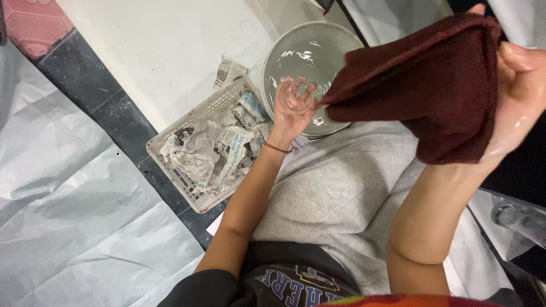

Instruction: The person unwraps glassware from newspaper, washes it in a bucket of water, dries it with a cloth, and places it on a shelf. The person repeats this process for multiple items including glasses and mugs.

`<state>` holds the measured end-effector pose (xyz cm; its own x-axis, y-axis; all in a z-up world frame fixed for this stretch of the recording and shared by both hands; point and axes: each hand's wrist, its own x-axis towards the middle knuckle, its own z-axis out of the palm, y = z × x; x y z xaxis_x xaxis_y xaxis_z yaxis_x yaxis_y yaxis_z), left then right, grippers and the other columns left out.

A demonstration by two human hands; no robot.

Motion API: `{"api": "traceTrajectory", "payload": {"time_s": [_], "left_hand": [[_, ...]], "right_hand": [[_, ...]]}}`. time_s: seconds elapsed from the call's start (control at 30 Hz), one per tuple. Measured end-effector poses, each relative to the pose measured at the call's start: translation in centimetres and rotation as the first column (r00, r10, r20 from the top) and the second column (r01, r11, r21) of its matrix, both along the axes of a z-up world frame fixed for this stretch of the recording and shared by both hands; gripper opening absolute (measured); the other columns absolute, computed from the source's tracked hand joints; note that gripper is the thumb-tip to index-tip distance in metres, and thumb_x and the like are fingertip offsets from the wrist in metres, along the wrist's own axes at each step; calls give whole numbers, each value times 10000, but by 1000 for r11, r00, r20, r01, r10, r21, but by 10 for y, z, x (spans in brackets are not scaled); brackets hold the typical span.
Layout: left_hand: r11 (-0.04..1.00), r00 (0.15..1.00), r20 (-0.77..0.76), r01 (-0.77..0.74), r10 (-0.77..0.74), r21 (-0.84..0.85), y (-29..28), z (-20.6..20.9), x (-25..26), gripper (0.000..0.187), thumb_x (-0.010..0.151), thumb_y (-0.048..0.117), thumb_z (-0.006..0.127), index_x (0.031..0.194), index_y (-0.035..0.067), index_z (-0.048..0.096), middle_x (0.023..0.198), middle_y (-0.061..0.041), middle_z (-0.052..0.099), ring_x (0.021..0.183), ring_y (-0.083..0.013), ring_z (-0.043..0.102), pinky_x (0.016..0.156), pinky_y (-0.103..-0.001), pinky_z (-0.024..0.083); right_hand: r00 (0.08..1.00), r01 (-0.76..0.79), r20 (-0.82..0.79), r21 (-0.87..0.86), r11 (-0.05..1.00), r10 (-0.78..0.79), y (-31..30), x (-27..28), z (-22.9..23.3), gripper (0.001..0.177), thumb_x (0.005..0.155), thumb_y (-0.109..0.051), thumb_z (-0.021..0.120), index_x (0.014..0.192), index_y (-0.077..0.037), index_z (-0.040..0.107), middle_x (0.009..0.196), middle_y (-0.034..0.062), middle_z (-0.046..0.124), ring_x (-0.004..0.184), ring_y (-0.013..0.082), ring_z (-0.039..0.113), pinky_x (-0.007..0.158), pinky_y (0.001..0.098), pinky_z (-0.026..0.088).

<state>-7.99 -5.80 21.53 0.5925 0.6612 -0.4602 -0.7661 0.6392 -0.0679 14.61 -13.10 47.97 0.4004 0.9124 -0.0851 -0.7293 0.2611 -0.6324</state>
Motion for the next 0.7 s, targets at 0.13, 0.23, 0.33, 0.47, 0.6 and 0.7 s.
{"api": "traceTrajectory", "payload": {"time_s": [0.13, 0.23, 0.33, 0.47, 0.6, 0.7], "left_hand": [[956, 974, 225, -47, -20, 291, -5, 6, 0, 355, 1078, 447, 588, 1208, 118, 622, 1157, -127, 643, 809, -239, 684, 661, -294, 584], [896, 953, 299, -88, -52, 435, -12, 8, 9, 382, 1137, 417, 528, 1298, 86, 632, 1243, -129, 653, 945, -231, 673, 762, -323, 574], [849, 994, -105, 40, 18, 527, -23, 17, 14, 397, 1085, 373, 485, 1360, 103, 582, 1348, -88, 593, 1217, -215, 592, 1042, -388, 507], [404, 825, -530, 426, 194, 810, -44, 39, -4, 452, 1130, 194, 441, 1567, 111, 365, 1612, -60, 396, 1491, -178, 393, 1258, -348, 330], [709, 972, -236, 162, 6, 686, -38, 22, 18, 571, 1117, 195, 495, 1638, 87, 288, 1680, -63, 355, 1544, -180, 368, 1310, -332, 302], [452, 821, -513, 370, 248, 811, -53, 0, 11, 642, 1064, 126, 635, 1631, 39, 346, 1659, -119, 418, 1503, -216, 443, 1285, -368, 363]], "right_hand": [[972, -127, 181, -140, 982, 151, 4, -30, 16, 244, 1043, -80, 558, 1259, 22, 604, 1226, 179, 661, 1085, 280, 666, 1039, 434, 543], [730, -187, 601, -282, 941, 325, 9, -67, 10, 140, 1088, -73, 623, 1208, -52, 692, 1184, 164, 715, 1037, 243, 714, 961, 433, 587], [347, -304, 834, -332, 893, 428, 12, -116, -22, 213, 1024, -51, 628, 1212, -80, 724, 1292, 121, 722, 1203, 236, 695, 1062, 430, 563], [-352, 40, 933, -70, 997, 79, 5, -135, -57, 391, 958, -102, 763, 1338, -103, 671, 1511, 110, 560, 1395, 360, 474, 1098, 438, 519], [-285, 133, 935, -179, 975, 211, -16, -131, -77, 789, 881, -207, 818, 1531, 13, 429, 1612, 213, 332, 1424, 439, 324, 1165, 576, 357], [-307, 212, 900, -252, 944, 310, -25, -119, -87, 725, 948, -184, 808, 1536, -23, 416, 1627, 170, 362, 1410, 413, 348, 1167, 581, 323]]}}
